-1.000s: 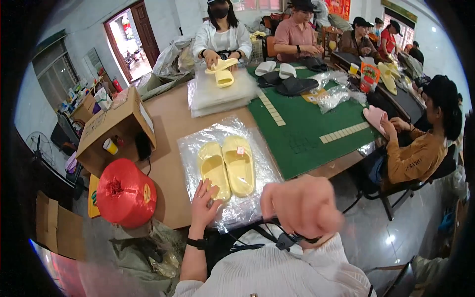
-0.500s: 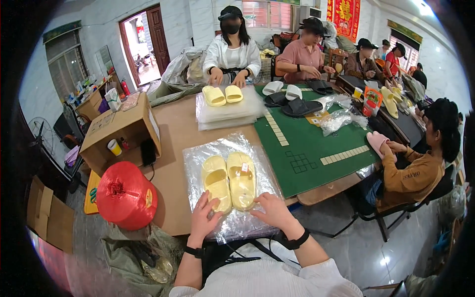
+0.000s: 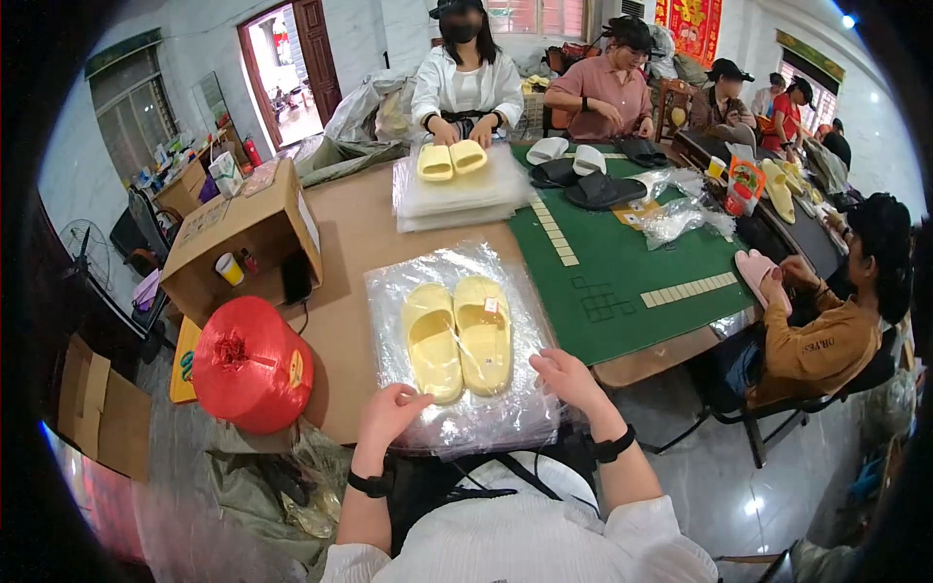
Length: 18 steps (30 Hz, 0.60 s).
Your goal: The recorder is packing pairs of yellow and pink sandals into plastic bags from a large sack and placing them on a workspace table for further processing.
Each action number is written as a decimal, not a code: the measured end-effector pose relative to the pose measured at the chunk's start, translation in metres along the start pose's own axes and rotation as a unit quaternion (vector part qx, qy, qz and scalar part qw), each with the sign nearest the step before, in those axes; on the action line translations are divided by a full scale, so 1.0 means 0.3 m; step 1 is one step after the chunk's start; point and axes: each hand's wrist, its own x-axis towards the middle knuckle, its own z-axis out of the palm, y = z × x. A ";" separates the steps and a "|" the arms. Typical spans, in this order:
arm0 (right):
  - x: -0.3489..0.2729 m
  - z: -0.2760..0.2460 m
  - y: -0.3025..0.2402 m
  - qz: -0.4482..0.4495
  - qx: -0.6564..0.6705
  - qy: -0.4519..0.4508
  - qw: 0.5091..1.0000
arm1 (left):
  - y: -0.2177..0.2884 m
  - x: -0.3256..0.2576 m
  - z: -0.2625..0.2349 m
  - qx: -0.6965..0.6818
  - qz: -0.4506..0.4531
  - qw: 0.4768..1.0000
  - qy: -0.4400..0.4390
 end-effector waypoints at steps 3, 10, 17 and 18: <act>0.018 -0.011 0.002 0.024 0.058 -0.081 0.995 | -0.013 -0.022 0.012 -0.029 0.047 0.998 -0.019; 0.051 -0.035 0.070 -0.041 0.152 -0.046 0.986 | -0.163 -0.002 0.013 -0.232 0.008 0.971 -0.049; 0.037 -0.082 0.078 0.008 0.105 -0.046 0.993 | 0.006 -0.037 0.023 -0.281 -0.065 0.956 -0.062; 0.029 -0.080 0.066 0.013 0.027 -0.052 0.998 | -0.006 -0.048 0.025 -0.251 -0.029 0.966 -0.047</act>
